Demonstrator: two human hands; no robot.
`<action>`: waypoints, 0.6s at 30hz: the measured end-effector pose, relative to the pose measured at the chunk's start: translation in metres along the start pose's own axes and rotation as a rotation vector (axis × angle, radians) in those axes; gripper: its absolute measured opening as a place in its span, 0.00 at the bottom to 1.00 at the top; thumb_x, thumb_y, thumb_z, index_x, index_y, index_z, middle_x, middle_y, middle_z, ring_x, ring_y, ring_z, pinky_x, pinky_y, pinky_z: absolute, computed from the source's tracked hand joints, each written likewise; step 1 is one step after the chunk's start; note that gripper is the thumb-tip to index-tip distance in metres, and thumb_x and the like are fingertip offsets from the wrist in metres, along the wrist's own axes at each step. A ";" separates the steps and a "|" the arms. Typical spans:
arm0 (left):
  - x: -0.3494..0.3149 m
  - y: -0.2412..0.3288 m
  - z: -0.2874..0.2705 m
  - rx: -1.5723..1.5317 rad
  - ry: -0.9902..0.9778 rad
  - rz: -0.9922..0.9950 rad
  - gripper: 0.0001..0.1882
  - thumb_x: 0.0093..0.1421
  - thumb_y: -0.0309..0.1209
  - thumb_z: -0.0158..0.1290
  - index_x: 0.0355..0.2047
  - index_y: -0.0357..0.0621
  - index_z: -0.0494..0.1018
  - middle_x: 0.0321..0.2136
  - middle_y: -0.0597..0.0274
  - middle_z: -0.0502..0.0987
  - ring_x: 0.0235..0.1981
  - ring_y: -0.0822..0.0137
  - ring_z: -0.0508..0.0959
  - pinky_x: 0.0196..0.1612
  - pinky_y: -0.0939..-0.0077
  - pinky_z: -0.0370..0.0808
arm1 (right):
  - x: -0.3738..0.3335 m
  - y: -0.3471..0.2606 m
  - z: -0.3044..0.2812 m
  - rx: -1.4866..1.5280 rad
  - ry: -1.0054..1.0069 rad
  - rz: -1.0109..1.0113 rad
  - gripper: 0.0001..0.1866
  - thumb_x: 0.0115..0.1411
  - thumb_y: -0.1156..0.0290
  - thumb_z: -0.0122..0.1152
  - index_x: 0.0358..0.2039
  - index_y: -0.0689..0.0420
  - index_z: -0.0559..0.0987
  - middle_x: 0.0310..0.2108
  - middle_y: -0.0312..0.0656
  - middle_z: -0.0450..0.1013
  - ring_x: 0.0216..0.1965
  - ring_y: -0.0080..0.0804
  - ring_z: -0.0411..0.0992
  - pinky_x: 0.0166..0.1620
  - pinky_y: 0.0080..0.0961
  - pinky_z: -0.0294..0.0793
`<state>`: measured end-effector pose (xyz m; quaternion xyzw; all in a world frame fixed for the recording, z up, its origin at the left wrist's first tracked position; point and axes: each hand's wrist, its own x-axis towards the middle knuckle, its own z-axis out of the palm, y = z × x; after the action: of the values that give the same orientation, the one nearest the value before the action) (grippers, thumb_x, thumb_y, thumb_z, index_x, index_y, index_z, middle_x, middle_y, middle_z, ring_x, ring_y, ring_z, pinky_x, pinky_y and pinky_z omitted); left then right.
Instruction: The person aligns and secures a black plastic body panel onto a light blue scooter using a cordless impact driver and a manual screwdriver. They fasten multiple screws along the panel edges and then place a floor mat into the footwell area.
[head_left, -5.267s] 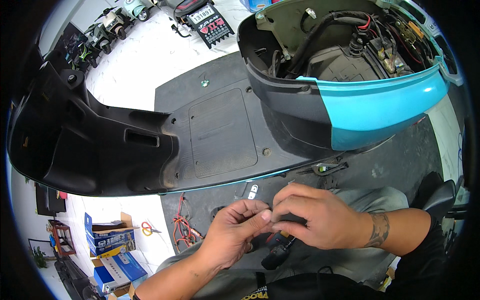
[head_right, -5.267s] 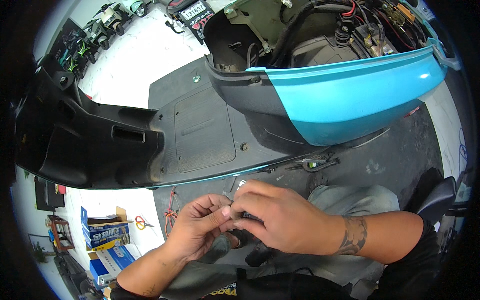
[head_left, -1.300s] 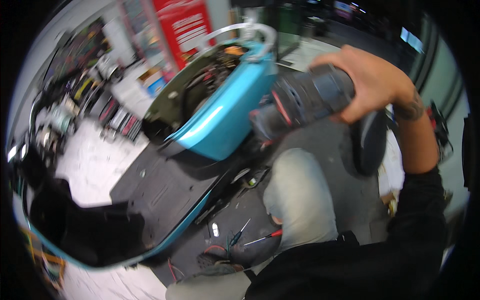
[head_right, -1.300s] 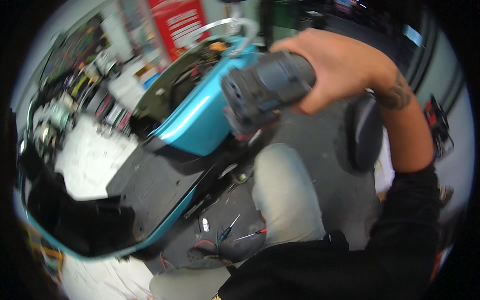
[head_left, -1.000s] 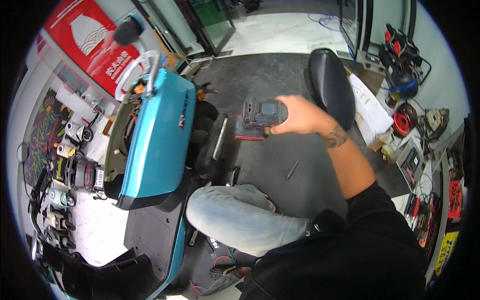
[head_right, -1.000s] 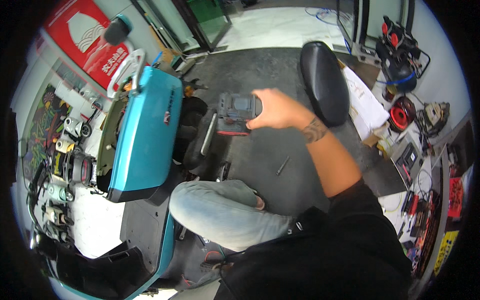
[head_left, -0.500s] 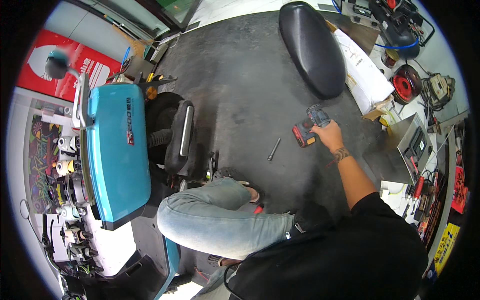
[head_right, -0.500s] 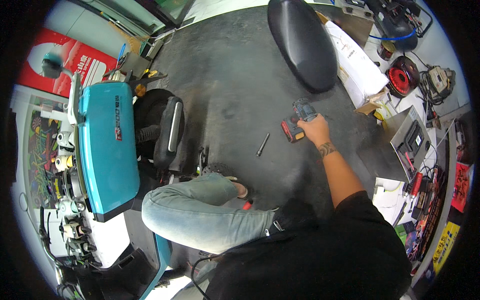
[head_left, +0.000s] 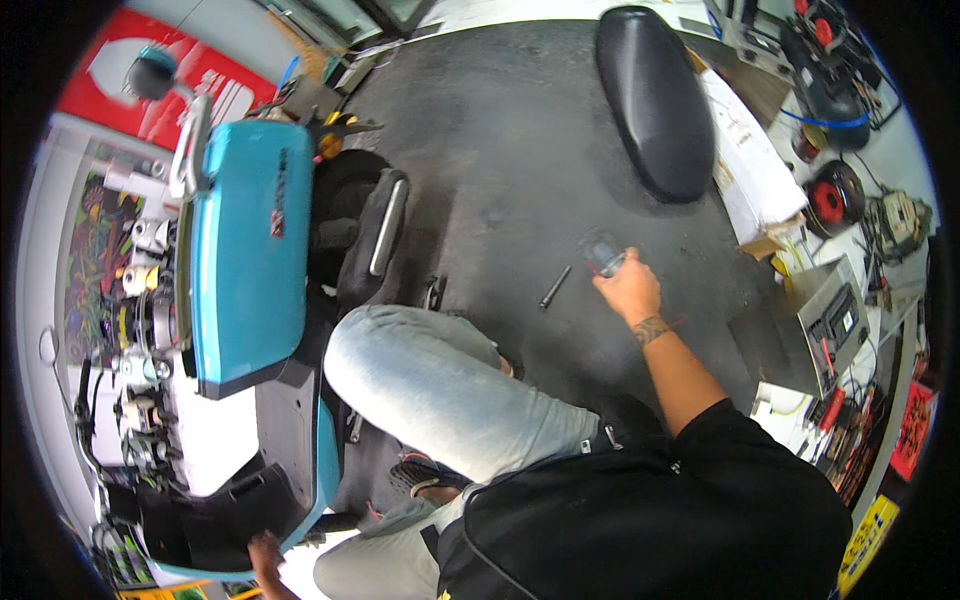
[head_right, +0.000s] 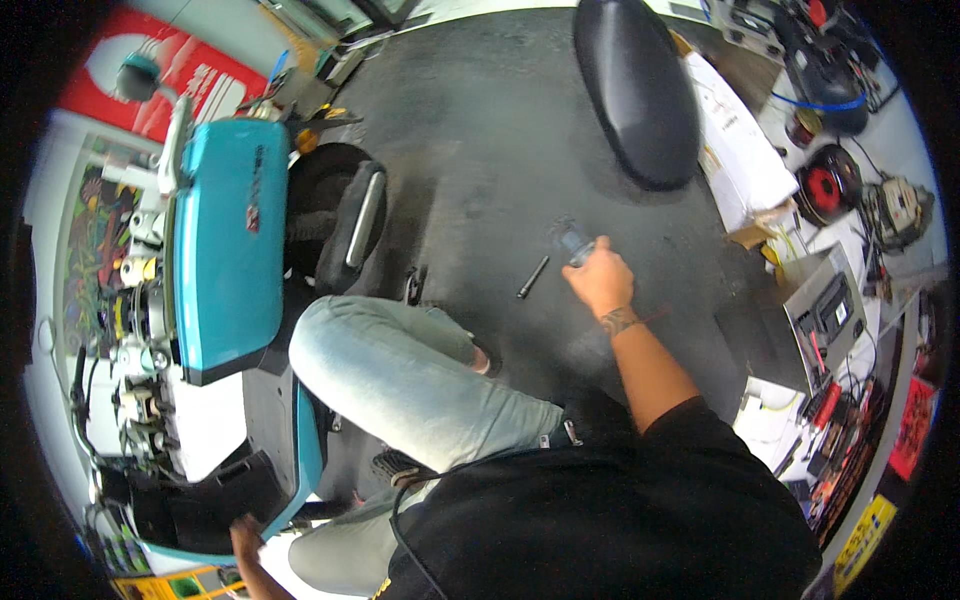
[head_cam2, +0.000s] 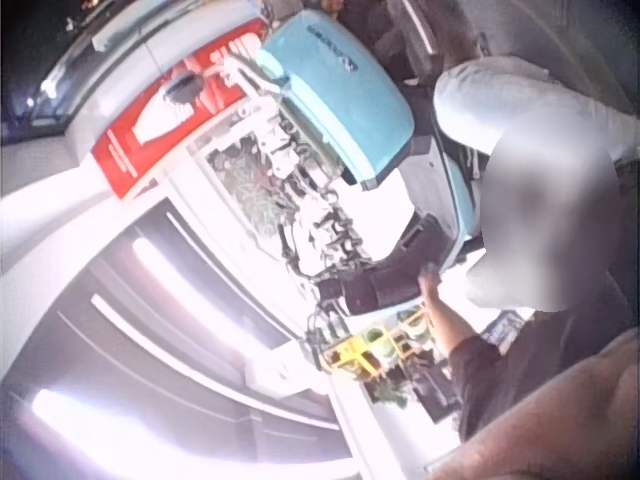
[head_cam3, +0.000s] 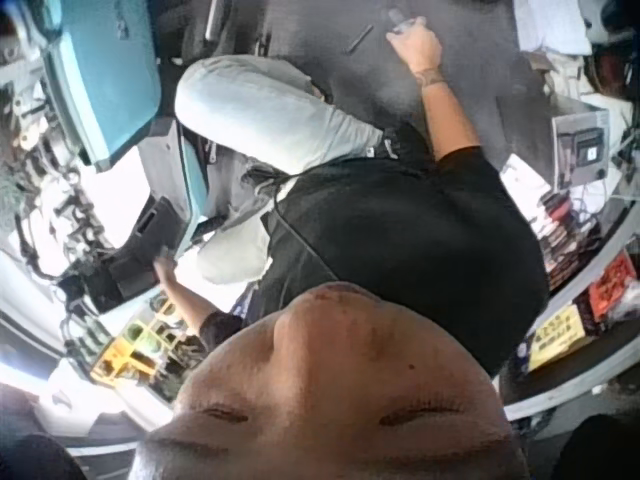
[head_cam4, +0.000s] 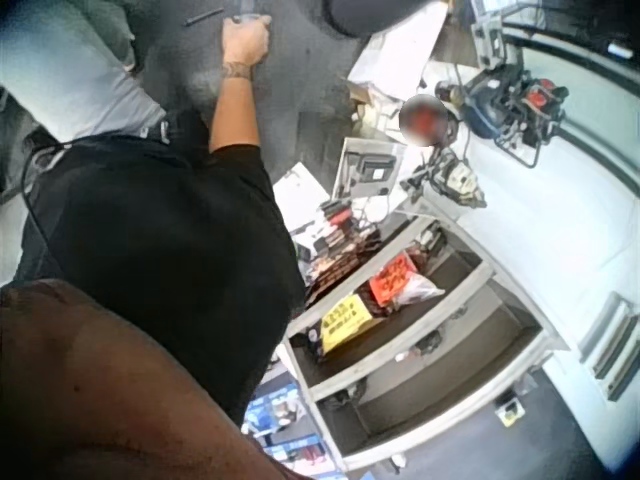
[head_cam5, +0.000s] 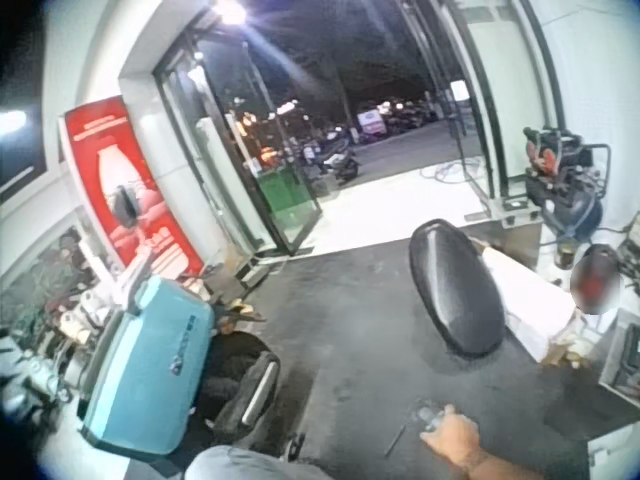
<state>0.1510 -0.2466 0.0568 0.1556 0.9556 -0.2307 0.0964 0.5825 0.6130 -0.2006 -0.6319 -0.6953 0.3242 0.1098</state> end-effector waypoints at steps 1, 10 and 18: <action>0.016 0.005 -0.023 0.320 0.314 0.462 0.11 0.69 0.35 0.54 0.31 0.44 0.76 0.25 0.52 0.79 0.27 0.52 0.80 0.28 0.49 0.72 | 0.004 0.003 -0.003 0.004 0.003 -0.027 0.36 0.52 0.53 0.76 0.53 0.65 0.75 0.41 0.58 0.85 0.45 0.62 0.83 0.49 0.52 0.83; 0.094 0.183 -0.127 -0.867 0.105 -0.099 0.24 0.71 0.43 0.58 0.53 0.32 0.81 0.35 0.52 0.85 0.36 0.63 0.83 0.41 0.68 0.80 | 0.049 0.040 0.016 0.040 0.101 -0.121 0.41 0.51 0.51 0.77 0.56 0.70 0.77 0.48 0.66 0.82 0.53 0.64 0.80 0.56 0.50 0.78; 0.136 0.219 -0.065 -0.721 0.055 0.133 0.19 0.67 0.43 0.60 0.49 0.42 0.85 0.41 0.37 0.86 0.46 0.41 0.86 0.54 0.54 0.81 | 0.072 0.033 -0.042 -0.368 -0.172 -0.159 0.60 0.50 0.53 0.85 0.76 0.64 0.60 0.61 0.59 0.76 0.65 0.56 0.74 0.68 0.43 0.71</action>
<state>0.0913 0.0033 -0.0115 0.1796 0.9656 0.1317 0.1342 0.6203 0.6944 -0.2063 -0.5544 -0.7973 0.2351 -0.0418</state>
